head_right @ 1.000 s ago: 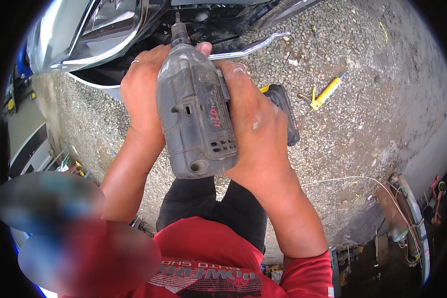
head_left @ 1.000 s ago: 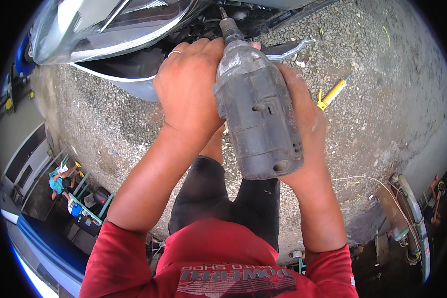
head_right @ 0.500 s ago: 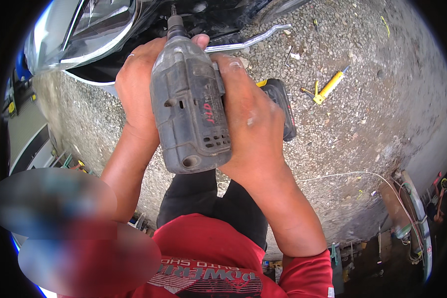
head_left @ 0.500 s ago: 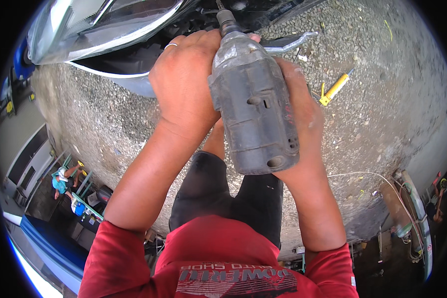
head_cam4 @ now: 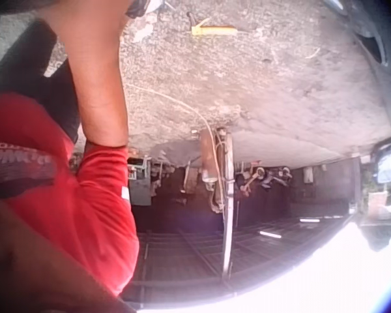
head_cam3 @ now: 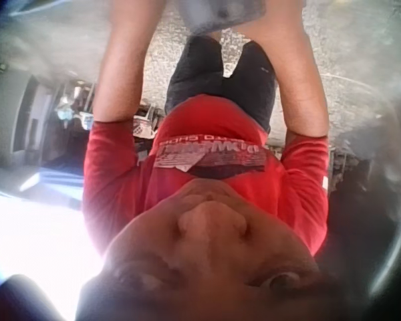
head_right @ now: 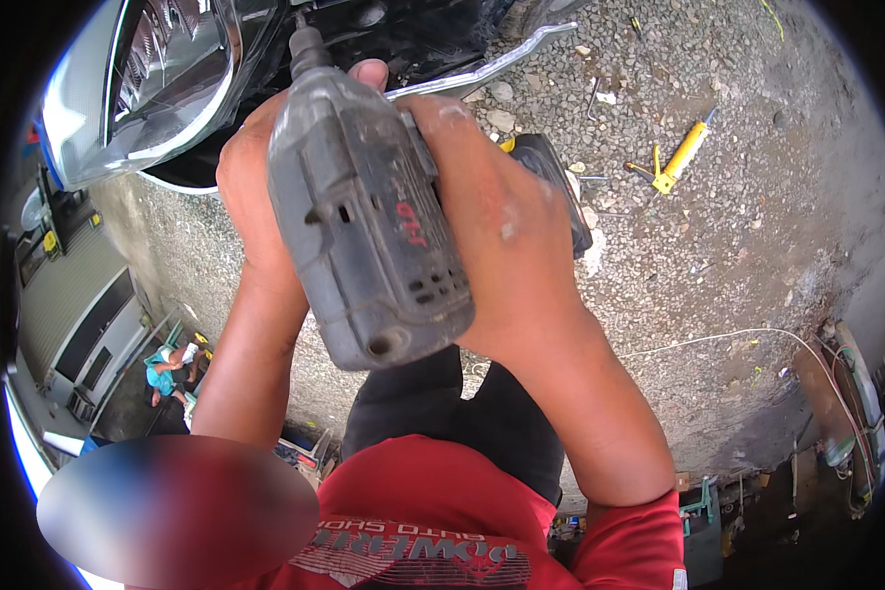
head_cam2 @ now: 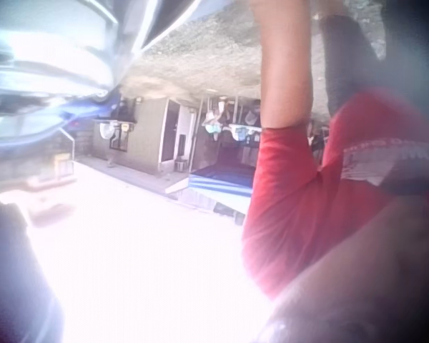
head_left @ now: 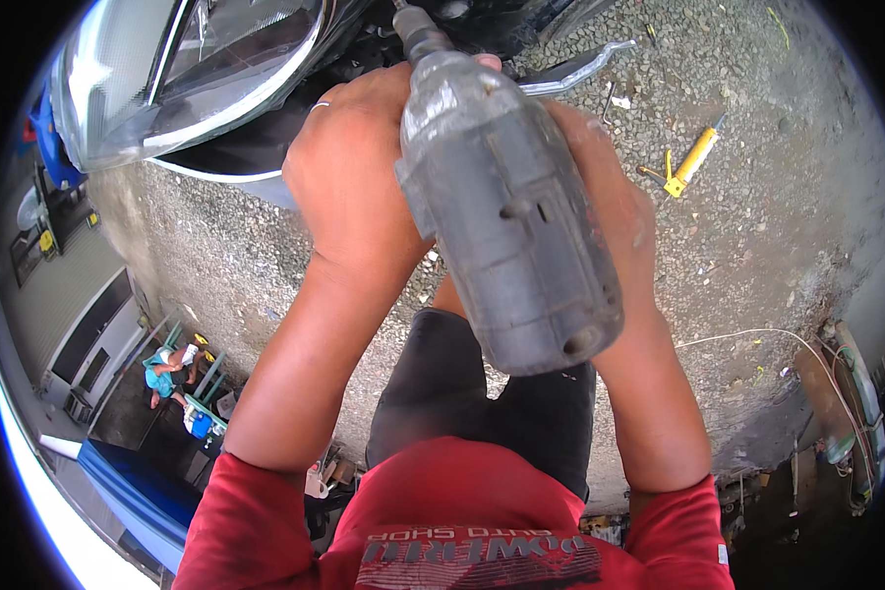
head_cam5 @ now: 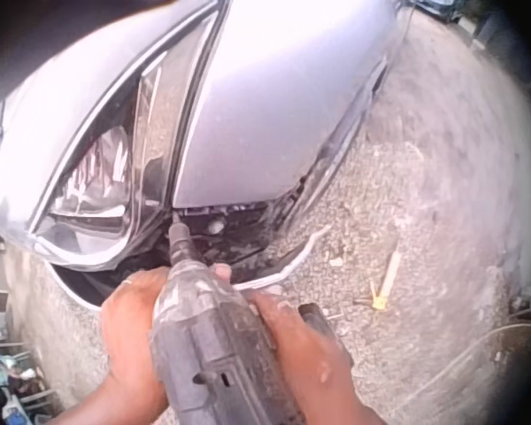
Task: The person uses a power drill to remove screws from the front bumper of a silver car. They then apply sealant to the bumper's edge using a caulking gun and press the bumper back into place to secure it.
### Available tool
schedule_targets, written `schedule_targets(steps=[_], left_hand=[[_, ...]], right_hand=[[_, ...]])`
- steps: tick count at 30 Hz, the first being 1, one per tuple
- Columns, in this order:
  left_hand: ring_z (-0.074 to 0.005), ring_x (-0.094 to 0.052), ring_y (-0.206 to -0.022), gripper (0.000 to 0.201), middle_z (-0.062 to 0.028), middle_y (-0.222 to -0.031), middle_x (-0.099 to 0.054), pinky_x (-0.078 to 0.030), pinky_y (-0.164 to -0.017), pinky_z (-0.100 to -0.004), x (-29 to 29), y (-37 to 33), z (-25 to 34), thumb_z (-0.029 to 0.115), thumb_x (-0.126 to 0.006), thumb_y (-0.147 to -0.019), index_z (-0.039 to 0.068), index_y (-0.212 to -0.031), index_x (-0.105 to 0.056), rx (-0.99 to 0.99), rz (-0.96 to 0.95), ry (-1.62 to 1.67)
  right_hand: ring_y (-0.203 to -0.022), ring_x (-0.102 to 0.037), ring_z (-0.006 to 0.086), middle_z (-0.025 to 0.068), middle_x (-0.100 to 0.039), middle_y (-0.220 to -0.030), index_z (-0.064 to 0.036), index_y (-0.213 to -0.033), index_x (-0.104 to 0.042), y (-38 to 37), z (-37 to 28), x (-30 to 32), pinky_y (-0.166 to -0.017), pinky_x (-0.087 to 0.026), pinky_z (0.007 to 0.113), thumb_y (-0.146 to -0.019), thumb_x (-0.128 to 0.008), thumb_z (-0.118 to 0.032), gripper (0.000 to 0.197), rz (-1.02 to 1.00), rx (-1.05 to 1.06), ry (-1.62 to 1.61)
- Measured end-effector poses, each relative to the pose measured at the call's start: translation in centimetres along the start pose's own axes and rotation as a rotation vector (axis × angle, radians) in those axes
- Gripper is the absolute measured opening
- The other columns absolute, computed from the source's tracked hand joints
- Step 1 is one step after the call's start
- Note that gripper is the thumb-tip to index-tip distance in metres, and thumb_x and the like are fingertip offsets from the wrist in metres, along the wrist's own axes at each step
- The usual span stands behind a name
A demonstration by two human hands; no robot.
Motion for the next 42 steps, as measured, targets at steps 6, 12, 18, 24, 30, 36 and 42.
schedule_targets(steps=[6,12,18,24,30,36,42], left_hand=[[-0.0264,-0.055,-0.058,0.056,-0.0102,-0.064,-0.062,-0.050,-0.059,-0.0376,0.1,-0.2,0.6,0.054,-0.077,-0.097,0.004,-0.072,-0.068,0.032,0.029,0.053],[-0.0374,-0.070,-0.076,0.048,-0.0113,-0.077,-0.072,-0.054,-0.066,-0.0456,-0.2,-0.2,-0.5,0.058,-0.079,-0.090,0.011,-0.081,-0.076,0.150,-0.027,0.072],[-0.0333,-0.063,-0.068,0.057,-0.0113,-0.071,-0.067,-0.052,-0.063,-0.0431,-0.1,-0.3,-0.6,0.060,-0.078,-0.093,0.007,-0.073,-0.069,0.190,-0.026,0.027],[-0.0294,-0.058,-0.061,0.056,-0.0105,-0.066,-0.063,-0.050,-0.060,-0.0411,-0.1,-0.4,-0.4,0.059,-0.077,-0.095,0.007,-0.073,-0.068,0.163,-0.011,0.070],[-0.0328,-0.065,-0.067,0.051,-0.0107,-0.071,-0.067,-0.051,-0.061,-0.0431,-0.6,-0.1,-0.6,0.060,-0.079,-0.090,0.010,-0.077,-0.073,0.120,-0.019,-0.012],[-0.0274,-0.052,-0.057,0.061,-0.0111,-0.063,-0.058,-0.048,-0.058,-0.0393,0.1,-0.6,0.0,0.058,-0.075,-0.097,0.005,-0.068,-0.064,0.071,0.054,0.047],[-0.0381,-0.070,-0.074,0.055,-0.0134,-0.075,-0.071,-0.053,-0.064,-0.0460,-0.5,-0.3,-0.6,0.063,-0.079,-0.088,0.010,-0.077,-0.075,0.186,-0.026,0.024]], right_hand=[[-0.107,-0.072,0.0445,0.0194,-0.072,-0.123,-0.0063,-0.142,-0.055,1.2,0.3,0.3,-0.085,-0.060,0.048,-0.077,-0.086,-0.027,0.075,0.049,0.014,-0.058],[-0.108,-0.076,0.0399,0.0184,-0.073,-0.126,-0.0067,-0.142,-0.057,0.4,-0.2,0.3,-0.090,-0.061,0.043,-0.082,-0.087,-0.025,0.070,0.011,-0.007,-0.049],[-0.113,-0.074,0.0405,0.0192,-0.072,-0.125,-0.0063,-0.141,-0.057,0.4,0.0,-0.1,-0.092,-0.059,0.044,-0.083,-0.085,-0.025,0.067,-0.026,-0.061,-0.051],[-0.110,-0.074,0.0429,0.0201,-0.072,-0.123,-0.0073,-0.141,-0.057,0.4,-0.6,0.3,-0.090,-0.059,0.044,-0.083,-0.085,-0.026,0.067,-0.023,-0.046,0.026],[-0.109,-0.075,0.0425,0.0209,-0.073,-0.121,-0.0074,-0.142,-0.057,0.0,0.3,0.1,-0.089,-0.060,0.043,-0.079,-0.089,-0.028,0.073,-0.115,-0.078,-0.005],[-0.111,-0.074,0.0431,0.0215,-0.071,-0.126,-0.0068,-0.142,-0.057,0.6,0.0,-0.1,-0.090,-0.059,0.044,-0.080,-0.088,-0.027,0.072,0.002,-0.035,0.001],[-0.112,-0.073,0.0443,0.0218,-0.071,-0.127,-0.0063,-0.142,-0.056,0.2,0.1,0.1,-0.090,-0.059,0.046,-0.079,-0.086,-0.025,0.072,-0.044,0.009,0.000]])
Point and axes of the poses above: each hand's wrist, its own y-axis away from the middle knuckle, its own x-axis out of the back of the hand, z = x × y, the point moved 10 cm from there along -y, towards the middle knuckle
